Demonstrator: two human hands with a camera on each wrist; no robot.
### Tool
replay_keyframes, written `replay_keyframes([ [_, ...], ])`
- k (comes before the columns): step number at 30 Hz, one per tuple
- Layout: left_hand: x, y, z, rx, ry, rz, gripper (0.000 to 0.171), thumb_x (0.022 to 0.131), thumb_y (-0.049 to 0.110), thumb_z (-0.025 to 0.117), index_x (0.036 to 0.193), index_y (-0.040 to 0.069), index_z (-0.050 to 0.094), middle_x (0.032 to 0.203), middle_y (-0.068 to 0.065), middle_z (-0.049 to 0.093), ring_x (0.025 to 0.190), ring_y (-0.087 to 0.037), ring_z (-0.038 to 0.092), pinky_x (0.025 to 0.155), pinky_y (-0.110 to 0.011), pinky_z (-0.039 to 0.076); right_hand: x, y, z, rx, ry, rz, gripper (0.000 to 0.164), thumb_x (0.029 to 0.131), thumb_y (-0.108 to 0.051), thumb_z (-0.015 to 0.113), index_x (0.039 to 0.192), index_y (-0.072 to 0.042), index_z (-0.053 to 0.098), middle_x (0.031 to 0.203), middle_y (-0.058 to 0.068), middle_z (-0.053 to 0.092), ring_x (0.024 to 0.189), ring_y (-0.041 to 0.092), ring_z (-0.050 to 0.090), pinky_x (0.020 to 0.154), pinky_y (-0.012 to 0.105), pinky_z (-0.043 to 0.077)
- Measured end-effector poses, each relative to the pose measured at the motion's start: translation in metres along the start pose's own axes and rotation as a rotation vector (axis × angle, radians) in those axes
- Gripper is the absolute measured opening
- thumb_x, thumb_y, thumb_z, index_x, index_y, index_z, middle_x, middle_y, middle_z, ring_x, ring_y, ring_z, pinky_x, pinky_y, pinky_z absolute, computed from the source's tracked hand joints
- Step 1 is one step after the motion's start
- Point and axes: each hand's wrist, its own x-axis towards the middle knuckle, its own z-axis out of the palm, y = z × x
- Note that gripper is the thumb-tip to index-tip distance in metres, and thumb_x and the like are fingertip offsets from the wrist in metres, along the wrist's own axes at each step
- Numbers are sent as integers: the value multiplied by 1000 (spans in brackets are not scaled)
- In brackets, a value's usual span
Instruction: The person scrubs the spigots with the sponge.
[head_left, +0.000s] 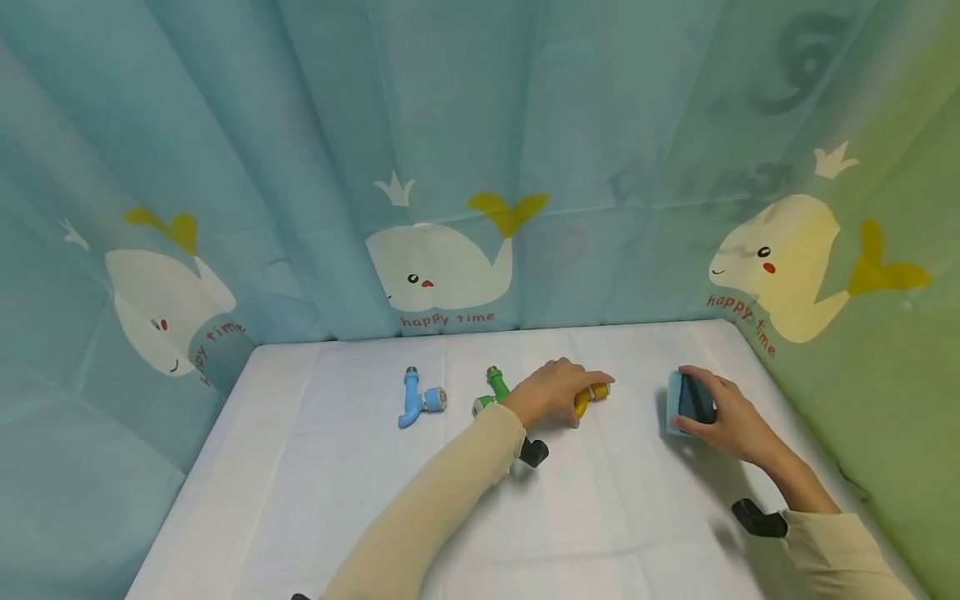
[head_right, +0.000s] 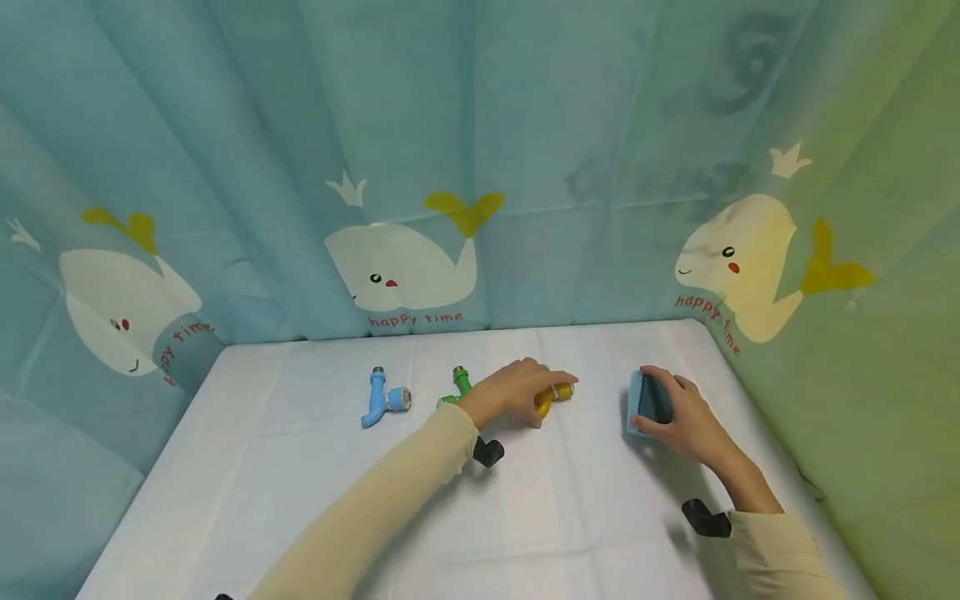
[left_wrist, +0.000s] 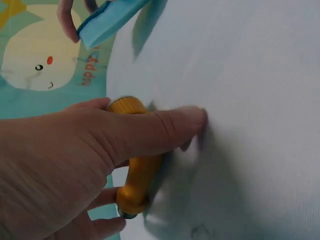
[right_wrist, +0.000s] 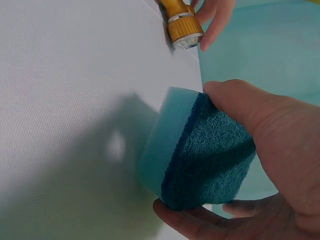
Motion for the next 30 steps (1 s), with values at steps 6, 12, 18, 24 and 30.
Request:
replay_keyframes([
  [6,-2,-8,5,-120,39,6,83,81,24,88,153,32,46,129,5,62,110,-14,51,92,-24,45,0,-2,4,20,-6,-8,82,87,-25,84,152,-6,38,136,40,43,111,51,49,79,62,50],
  [12,-22,-9,2,-592,220,-13,84,80,25,90,151,27,46,122,2,65,106,-8,59,94,-21,48,-3,-9,6,56,40,-59,83,87,-19,85,154,-6,37,140,38,40,107,47,53,73,51,55],
  [18,-65,-5,-16,-1191,343,12,78,83,11,86,149,28,47,116,-2,70,109,-15,65,98,-36,53,-5,-33,7,180,84,-124,86,86,-12,85,157,-12,37,144,29,41,94,43,66,64,27,58],
  [24,-107,-9,-13,-1517,337,70,77,89,-2,75,152,26,41,127,-11,63,117,-27,63,96,-40,57,-7,-80,17,353,59,-181,90,86,-8,84,159,-20,33,148,20,41,105,22,66,72,26,61],
  [30,-143,-12,-5,-1801,370,118,75,94,-1,68,155,22,31,131,-19,49,120,-36,63,101,-56,51,-4,-121,35,524,29,-279,88,88,1,79,160,-20,32,149,14,41,108,10,64,82,28,60],
])
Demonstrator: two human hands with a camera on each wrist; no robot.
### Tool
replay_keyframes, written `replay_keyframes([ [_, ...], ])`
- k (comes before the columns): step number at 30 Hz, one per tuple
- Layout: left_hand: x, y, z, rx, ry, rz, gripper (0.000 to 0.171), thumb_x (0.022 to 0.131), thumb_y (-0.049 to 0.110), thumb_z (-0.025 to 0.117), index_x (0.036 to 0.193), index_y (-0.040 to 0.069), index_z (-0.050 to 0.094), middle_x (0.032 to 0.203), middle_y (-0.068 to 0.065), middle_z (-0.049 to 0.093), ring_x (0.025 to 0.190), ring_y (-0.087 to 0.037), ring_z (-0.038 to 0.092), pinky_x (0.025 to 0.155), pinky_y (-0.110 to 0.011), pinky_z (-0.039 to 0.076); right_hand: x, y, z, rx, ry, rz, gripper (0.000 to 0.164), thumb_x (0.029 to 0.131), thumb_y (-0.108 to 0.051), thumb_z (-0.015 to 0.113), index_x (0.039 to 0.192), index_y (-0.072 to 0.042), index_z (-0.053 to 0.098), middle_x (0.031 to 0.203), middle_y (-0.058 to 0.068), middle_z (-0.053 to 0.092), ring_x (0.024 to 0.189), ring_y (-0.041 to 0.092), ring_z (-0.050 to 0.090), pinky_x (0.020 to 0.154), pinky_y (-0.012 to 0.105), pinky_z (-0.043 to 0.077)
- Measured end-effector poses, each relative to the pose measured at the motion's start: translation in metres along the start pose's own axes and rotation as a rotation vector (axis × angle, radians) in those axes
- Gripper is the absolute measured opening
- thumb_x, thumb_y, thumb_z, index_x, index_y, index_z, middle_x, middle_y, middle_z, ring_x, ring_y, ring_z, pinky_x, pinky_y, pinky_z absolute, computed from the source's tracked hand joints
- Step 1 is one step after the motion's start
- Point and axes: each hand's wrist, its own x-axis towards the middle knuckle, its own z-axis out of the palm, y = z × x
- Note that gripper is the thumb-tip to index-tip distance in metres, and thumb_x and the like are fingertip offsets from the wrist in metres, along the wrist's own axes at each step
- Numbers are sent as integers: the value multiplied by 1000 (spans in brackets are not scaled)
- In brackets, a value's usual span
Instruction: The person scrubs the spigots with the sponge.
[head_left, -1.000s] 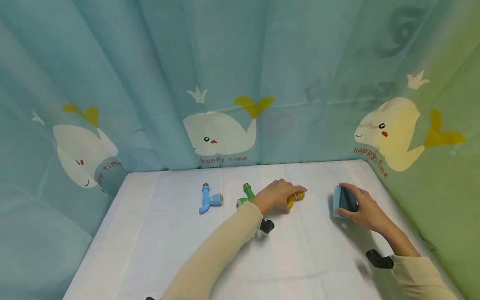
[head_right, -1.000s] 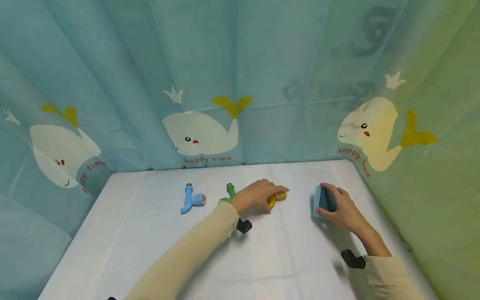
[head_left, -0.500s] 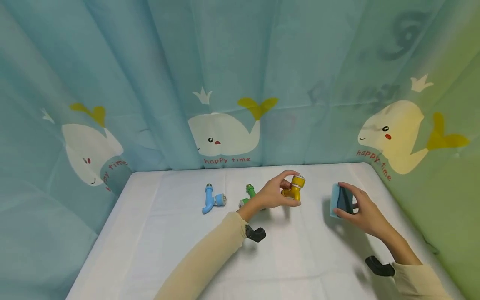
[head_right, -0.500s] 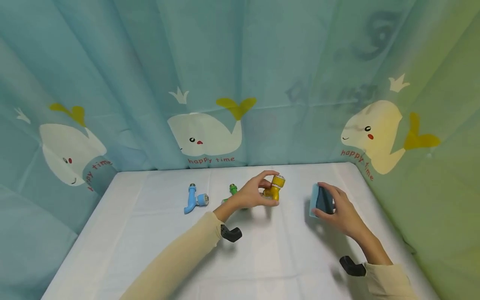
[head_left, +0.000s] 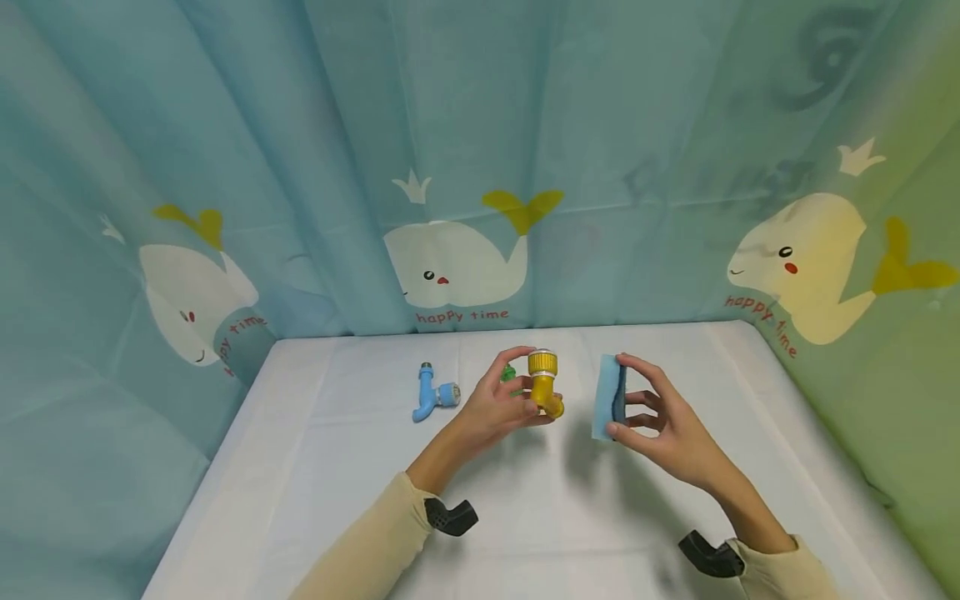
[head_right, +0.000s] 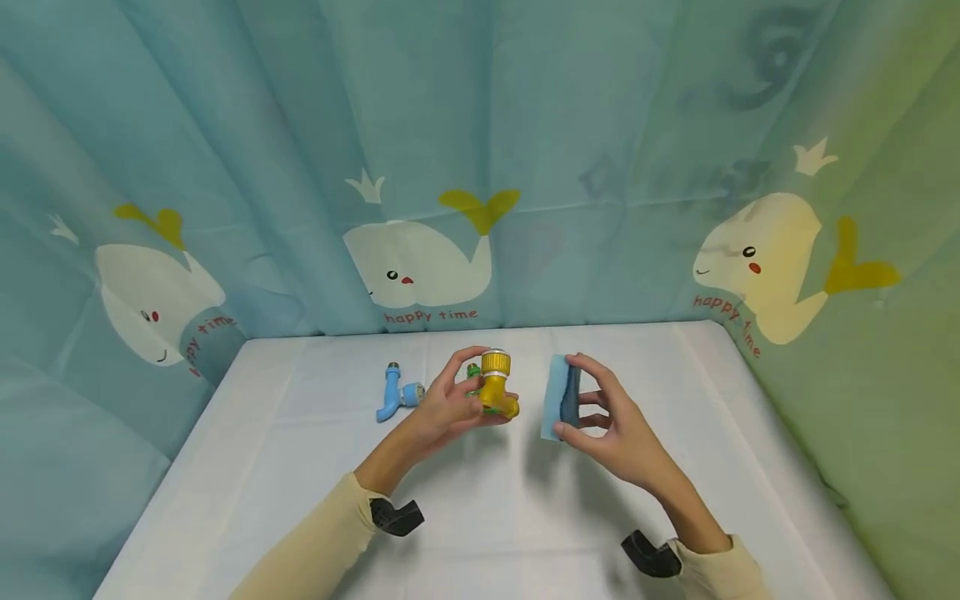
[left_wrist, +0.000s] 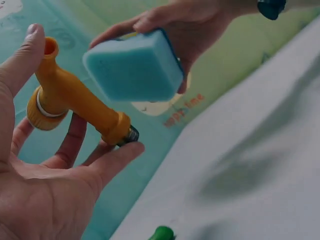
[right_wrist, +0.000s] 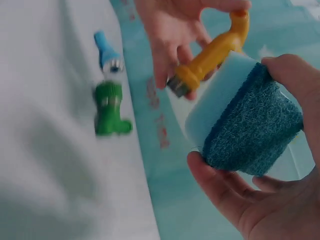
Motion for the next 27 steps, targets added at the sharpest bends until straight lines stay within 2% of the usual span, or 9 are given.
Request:
replay_keyframes([
  [2,-8,0,-2,-12,17,9,76,93,0,70,155,22,31,133,-19,48,123,-39,62,101,-57,50,3,-5,9,25,-9,-16,82,91,1,76,159,-19,34,152,12,40,108,13,65,82,29,60],
  [5,-18,0,-5,49,44,42,79,91,2,75,154,20,32,132,-19,51,123,-38,61,100,-52,53,7,-13,19,24,-9,-37,71,95,1,71,156,-19,40,157,10,39,106,14,67,81,30,61],
  [11,-29,5,-8,177,108,124,84,85,1,80,153,13,32,114,-12,57,118,-31,61,97,-35,56,17,-38,39,23,14,-114,60,95,2,70,148,-17,50,159,6,41,100,18,70,76,33,62],
  [15,-32,8,-7,175,129,163,85,84,1,81,153,12,33,111,-10,56,116,-29,59,93,-31,57,25,-49,57,-19,34,-198,56,92,0,75,143,-17,57,155,10,45,98,21,69,71,31,62],
  [19,-35,12,-2,133,116,186,87,84,6,85,153,13,33,112,-9,54,117,-30,57,93,-30,56,27,-49,73,-104,66,-249,54,90,-3,78,139,-18,62,153,15,47,100,26,68,66,29,60],
  [21,-37,14,0,109,112,199,88,83,9,87,152,14,32,114,-10,53,118,-32,55,95,-31,56,26,-47,77,-147,65,-241,55,90,-4,78,140,-18,61,153,17,47,103,29,68,64,27,60],
  [23,-39,16,0,97,120,216,88,83,10,88,152,14,33,117,-10,52,119,-32,54,96,-31,56,24,-45,79,-177,74,-213,63,89,-5,80,145,-19,56,146,16,53,99,28,69,64,27,60],
  [25,-41,17,0,88,132,228,88,82,10,88,152,13,34,119,-12,53,119,-33,54,96,-32,56,23,-44,79,-169,85,-195,71,88,-5,81,150,-20,49,141,15,57,97,26,70,64,27,60],
  [27,-43,18,-2,96,140,232,90,81,9,89,152,12,34,118,-12,53,119,-32,54,94,-31,57,23,-47,80,-133,95,-214,76,86,-5,83,151,-19,47,141,14,59,96,24,70,66,29,60],
])
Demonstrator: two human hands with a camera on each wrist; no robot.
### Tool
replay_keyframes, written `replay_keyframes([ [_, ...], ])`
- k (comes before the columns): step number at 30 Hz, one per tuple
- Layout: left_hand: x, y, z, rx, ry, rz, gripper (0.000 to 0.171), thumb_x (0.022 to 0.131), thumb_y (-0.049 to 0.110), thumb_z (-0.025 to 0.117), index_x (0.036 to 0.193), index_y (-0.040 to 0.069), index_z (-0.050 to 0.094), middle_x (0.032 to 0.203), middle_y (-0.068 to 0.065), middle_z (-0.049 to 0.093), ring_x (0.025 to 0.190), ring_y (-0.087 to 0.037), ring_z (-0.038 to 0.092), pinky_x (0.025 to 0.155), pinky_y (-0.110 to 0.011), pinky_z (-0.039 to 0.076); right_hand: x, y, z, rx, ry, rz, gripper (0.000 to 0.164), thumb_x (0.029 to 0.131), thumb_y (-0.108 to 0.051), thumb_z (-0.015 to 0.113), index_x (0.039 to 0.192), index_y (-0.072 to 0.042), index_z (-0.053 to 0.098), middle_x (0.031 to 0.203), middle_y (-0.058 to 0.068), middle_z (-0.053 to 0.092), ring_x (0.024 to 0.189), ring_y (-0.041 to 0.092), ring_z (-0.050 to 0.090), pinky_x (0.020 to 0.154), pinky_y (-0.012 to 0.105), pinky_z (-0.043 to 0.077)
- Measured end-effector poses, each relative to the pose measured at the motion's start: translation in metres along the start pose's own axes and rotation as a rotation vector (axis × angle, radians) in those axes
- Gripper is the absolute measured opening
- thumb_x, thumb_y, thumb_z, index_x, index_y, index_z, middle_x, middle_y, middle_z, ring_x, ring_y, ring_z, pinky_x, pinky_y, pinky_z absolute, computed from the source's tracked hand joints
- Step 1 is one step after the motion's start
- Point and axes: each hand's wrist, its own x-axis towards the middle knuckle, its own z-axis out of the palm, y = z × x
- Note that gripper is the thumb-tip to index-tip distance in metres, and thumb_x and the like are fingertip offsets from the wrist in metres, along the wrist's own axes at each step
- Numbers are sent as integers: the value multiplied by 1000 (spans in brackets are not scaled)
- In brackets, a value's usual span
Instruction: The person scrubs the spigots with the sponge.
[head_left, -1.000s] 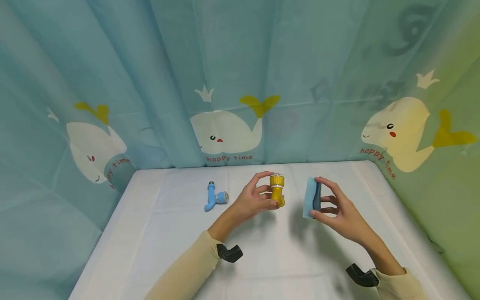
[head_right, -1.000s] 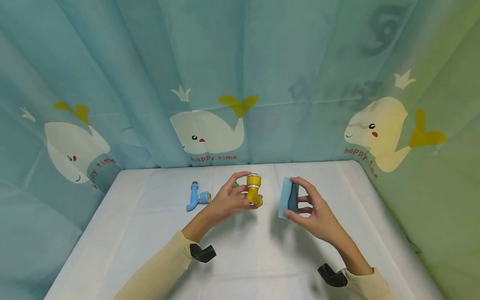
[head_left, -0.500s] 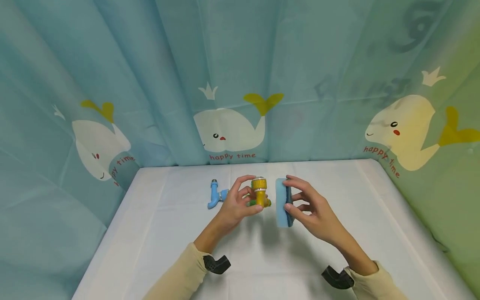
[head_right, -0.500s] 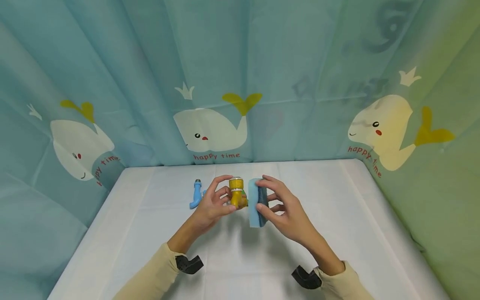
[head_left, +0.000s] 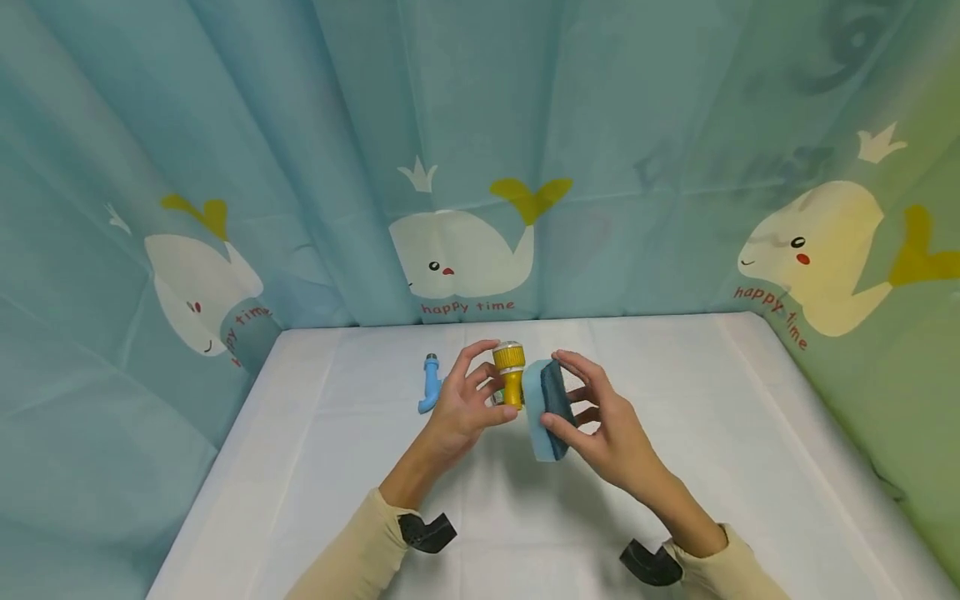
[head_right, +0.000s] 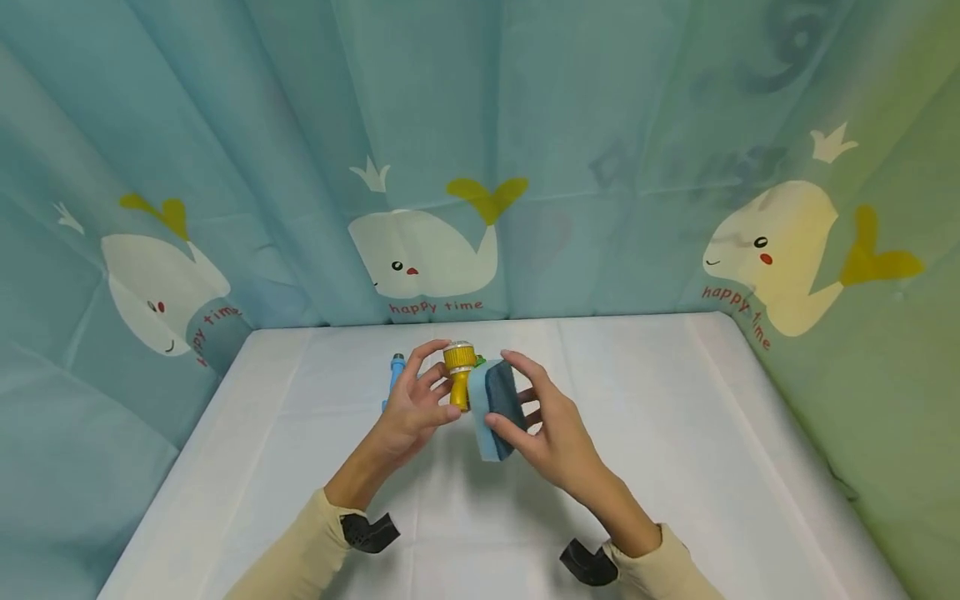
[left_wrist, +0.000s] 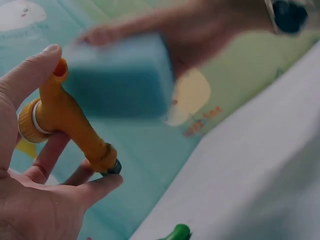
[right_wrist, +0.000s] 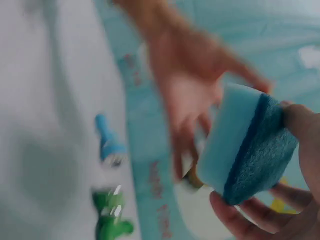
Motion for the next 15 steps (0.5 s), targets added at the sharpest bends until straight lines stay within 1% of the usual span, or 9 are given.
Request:
replay_keyframes([
  [1,-1,0,-1,4,-4,2,91,81,10,89,152,11,33,118,-12,54,119,-32,54,94,-31,57,0,-1,1,17,10,-18,76,85,-5,84,150,-18,48,141,14,59,97,23,70,67,29,61],
  [3,-2,1,-1,14,-16,5,93,81,10,89,153,9,31,120,-12,54,119,-32,53,94,-32,56,-1,-3,3,48,18,-66,70,84,-4,84,146,-14,54,148,16,55,102,25,69,68,31,61],
  [5,-4,2,-1,26,-29,11,95,81,12,89,154,8,28,122,-13,53,120,-33,53,94,-32,56,-2,-2,6,34,11,-90,62,83,-4,84,140,-11,61,151,19,51,105,27,69,67,31,61],
  [8,-6,2,-2,24,-24,22,95,82,15,89,154,10,28,130,-15,52,121,-33,52,95,-33,56,-3,3,8,-22,18,-59,59,82,-3,85,137,-11,64,149,18,53,104,28,70,64,30,61],
  [10,-6,3,-3,16,-11,22,92,81,16,90,152,13,31,132,-16,51,121,-33,53,95,-33,57,-2,5,7,-30,38,-40,61,81,-1,85,137,-13,65,149,16,54,101,27,70,63,30,61],
  [12,-6,3,-3,11,-9,24,90,81,15,90,152,15,33,130,-16,52,120,-33,53,95,-33,57,-1,5,6,-10,54,-53,63,80,0,85,138,-14,64,149,14,54,100,26,70,63,30,61],
  [15,-5,5,-2,22,-25,25,90,82,14,89,152,15,32,129,-15,52,121,-32,52,96,-34,56,1,4,6,43,50,-82,63,81,0,84,140,-12,63,149,16,54,101,26,69,64,30,61],
])
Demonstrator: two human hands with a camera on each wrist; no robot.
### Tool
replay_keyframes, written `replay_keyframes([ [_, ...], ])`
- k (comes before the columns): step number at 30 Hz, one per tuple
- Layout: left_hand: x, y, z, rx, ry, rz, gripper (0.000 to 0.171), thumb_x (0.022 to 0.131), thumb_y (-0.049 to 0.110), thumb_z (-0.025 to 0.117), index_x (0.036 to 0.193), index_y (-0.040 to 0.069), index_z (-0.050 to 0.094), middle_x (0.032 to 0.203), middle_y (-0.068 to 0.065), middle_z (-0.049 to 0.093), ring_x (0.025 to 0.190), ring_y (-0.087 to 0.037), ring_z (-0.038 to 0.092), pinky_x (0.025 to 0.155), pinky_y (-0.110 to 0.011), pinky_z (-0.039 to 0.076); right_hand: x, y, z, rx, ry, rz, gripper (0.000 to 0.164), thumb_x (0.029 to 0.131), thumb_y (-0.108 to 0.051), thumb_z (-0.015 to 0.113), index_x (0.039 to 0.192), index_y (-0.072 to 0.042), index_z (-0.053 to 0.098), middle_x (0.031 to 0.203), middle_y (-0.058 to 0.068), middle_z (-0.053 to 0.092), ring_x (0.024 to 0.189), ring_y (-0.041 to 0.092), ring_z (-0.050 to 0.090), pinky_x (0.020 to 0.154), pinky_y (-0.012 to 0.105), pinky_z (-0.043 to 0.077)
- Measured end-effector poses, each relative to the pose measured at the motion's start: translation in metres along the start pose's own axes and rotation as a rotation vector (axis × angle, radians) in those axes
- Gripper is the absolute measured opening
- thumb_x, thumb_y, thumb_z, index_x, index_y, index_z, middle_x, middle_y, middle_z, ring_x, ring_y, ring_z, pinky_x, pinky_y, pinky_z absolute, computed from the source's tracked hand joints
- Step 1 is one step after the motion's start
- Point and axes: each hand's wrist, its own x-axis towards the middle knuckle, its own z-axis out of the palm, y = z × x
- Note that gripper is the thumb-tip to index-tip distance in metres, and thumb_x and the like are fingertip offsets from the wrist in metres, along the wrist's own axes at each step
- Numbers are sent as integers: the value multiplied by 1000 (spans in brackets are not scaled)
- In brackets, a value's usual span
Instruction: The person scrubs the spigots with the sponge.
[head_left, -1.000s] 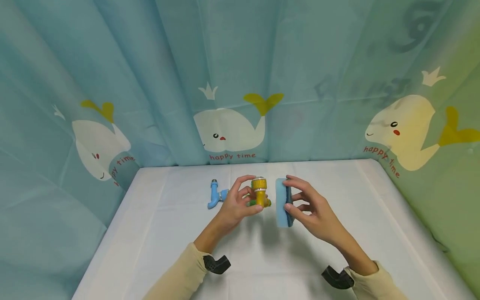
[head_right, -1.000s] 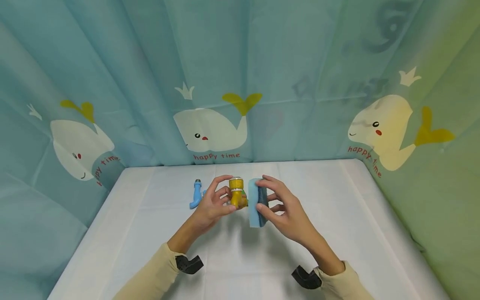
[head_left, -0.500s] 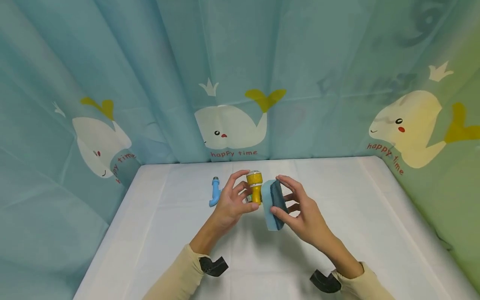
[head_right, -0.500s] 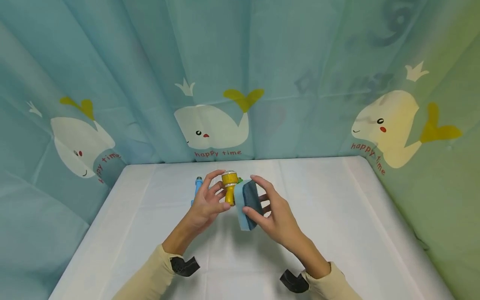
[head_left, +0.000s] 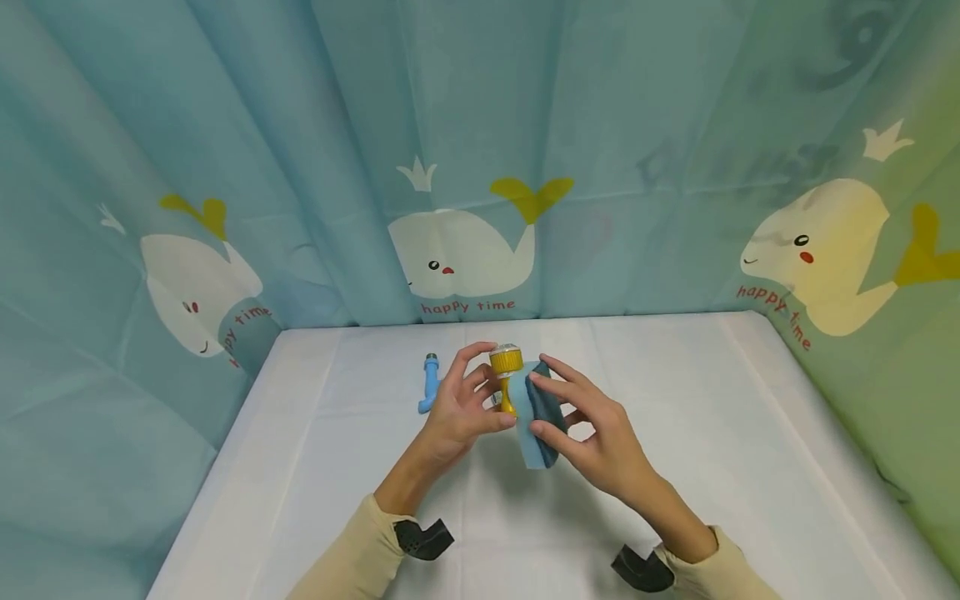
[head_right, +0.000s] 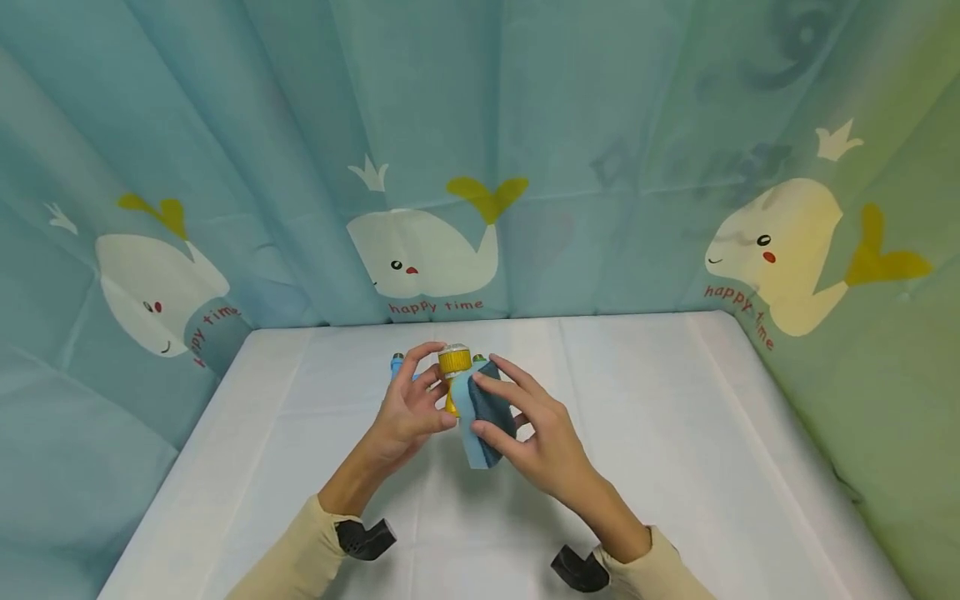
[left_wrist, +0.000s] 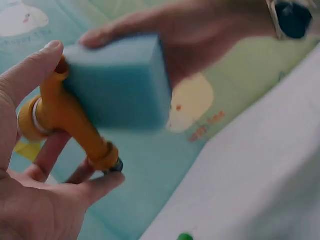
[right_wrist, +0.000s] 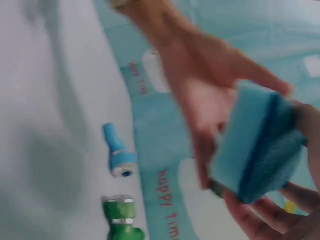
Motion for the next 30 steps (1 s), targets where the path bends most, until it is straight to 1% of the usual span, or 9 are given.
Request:
replay_keyframes([
  [3,0,1,0,10,-16,1,91,82,13,89,153,14,31,128,-15,51,121,-33,52,98,-36,55,-1,2,1,-40,-47,30,59,84,-5,84,138,-11,64,148,18,54,101,28,70,62,28,60],
  [6,0,1,0,10,-7,0,93,80,14,90,152,12,32,128,-15,51,120,-33,53,97,-36,56,0,6,-1,-112,-48,86,57,84,-8,85,137,-13,65,147,17,55,99,27,70,61,26,59],
  [11,2,2,-1,-2,-9,12,93,81,16,90,154,13,32,123,-14,50,118,-32,53,94,-31,56,5,1,-2,-41,5,45,63,83,-5,85,141,-13,62,148,15,55,94,25,70,63,29,60],
  [13,2,3,-1,-12,-10,19,94,81,17,90,155,14,32,123,-13,49,118,-32,52,95,-31,56,7,-2,0,-32,0,32,63,83,-5,85,141,-13,63,148,16,55,95,26,70,62,28,60],
  [17,0,5,-2,-25,9,13,98,78,20,93,155,12,33,118,-12,49,118,-33,52,94,-31,56,9,4,-1,-142,-73,112,56,85,-15,86,138,-15,66,148,16,55,97,27,71,63,28,60],
  [19,-2,5,-3,-25,12,3,101,77,20,93,157,9,32,116,-12,50,118,-33,53,95,-32,56,10,7,-6,-179,-100,149,54,86,-19,85,137,-17,67,147,15,56,92,25,72,62,26,60],
  [24,-5,5,-7,-24,-17,14,100,79,16,92,158,7,32,113,-11,53,113,-29,55,97,-34,56,12,7,-10,-124,-103,142,53,88,-19,84,138,-17,67,147,14,56,91,23,70,59,25,59],
  [28,-5,6,-7,-44,-35,17,95,78,12,92,156,7,37,111,-11,54,113,-29,55,97,-34,56,14,8,-11,-228,-158,148,51,89,-25,83,137,-18,68,145,16,57,104,30,70,71,39,62],
  [30,-6,4,-7,-53,-35,3,94,78,10,91,155,7,38,111,-11,55,114,-29,55,96,-35,56,14,9,-13,-286,-151,155,51,87,-27,85,135,-19,69,143,16,59,106,31,70,76,44,62],
])
